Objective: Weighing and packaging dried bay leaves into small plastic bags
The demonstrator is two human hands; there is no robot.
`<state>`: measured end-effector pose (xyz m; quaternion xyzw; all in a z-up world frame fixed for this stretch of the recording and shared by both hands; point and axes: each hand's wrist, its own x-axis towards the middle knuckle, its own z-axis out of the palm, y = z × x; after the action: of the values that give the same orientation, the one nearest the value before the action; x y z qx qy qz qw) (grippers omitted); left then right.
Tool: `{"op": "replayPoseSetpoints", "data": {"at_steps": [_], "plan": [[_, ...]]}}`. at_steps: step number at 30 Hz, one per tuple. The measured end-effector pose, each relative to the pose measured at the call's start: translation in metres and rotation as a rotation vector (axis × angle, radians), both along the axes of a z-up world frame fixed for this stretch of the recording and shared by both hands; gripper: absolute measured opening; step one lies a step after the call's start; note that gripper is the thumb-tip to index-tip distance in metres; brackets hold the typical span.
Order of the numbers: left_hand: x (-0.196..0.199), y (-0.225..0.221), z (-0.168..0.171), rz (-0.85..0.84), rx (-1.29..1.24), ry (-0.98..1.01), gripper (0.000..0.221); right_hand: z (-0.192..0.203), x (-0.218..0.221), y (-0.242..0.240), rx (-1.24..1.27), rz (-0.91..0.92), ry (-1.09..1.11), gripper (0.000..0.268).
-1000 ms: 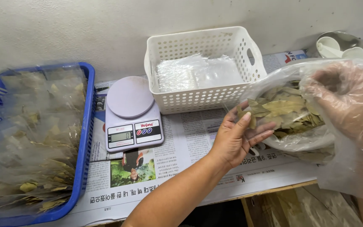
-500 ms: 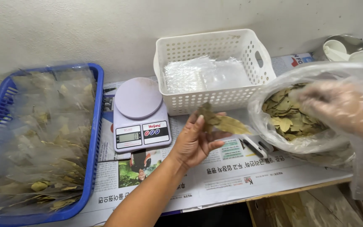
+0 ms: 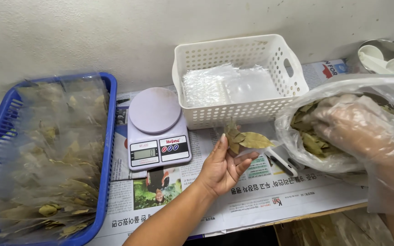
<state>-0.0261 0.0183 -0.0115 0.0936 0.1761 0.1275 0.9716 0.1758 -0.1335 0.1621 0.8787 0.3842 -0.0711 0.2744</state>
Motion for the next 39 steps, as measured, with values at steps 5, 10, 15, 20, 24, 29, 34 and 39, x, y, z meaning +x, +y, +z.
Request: {"op": "replayPoseSetpoints", "data": {"at_steps": [5,10,15,20,24,29,34,39], "plan": [[0.006,-0.013,0.008,0.051,0.033,0.013,0.031,0.015,0.009,-0.014,0.358,-0.267,0.196,0.034],[0.017,-0.030,0.016,0.002,0.051,-0.052,0.029,0.002,0.014,-0.043,1.198,-0.489,0.638,0.027],[0.040,-0.045,0.015,-0.034,0.076,-0.166,0.029,-0.030,0.069,-0.072,1.436,-0.425,0.769,0.016],[0.061,-0.060,0.021,-0.045,0.135,-0.211,0.028,-0.064,0.140,-0.102,1.278,-0.298,1.127,0.014],[0.065,-0.063,0.025,-0.060,0.218,-0.144,0.026,-0.020,0.062,-0.081,1.278,-0.266,0.876,0.021],[0.063,-0.061,0.022,-0.083,0.185,-0.217,0.033,-0.014,0.036,-0.064,1.489,-0.308,0.785,0.023],[0.065,-0.061,0.018,-0.072,0.188,-0.200,0.029,-0.004,0.010,-0.046,1.437,-0.461,0.845,0.024],[0.072,-0.068,0.012,-0.042,0.154,-0.119,0.036,0.022,-0.020,-0.033,1.399,-0.568,0.851,0.011]]}}
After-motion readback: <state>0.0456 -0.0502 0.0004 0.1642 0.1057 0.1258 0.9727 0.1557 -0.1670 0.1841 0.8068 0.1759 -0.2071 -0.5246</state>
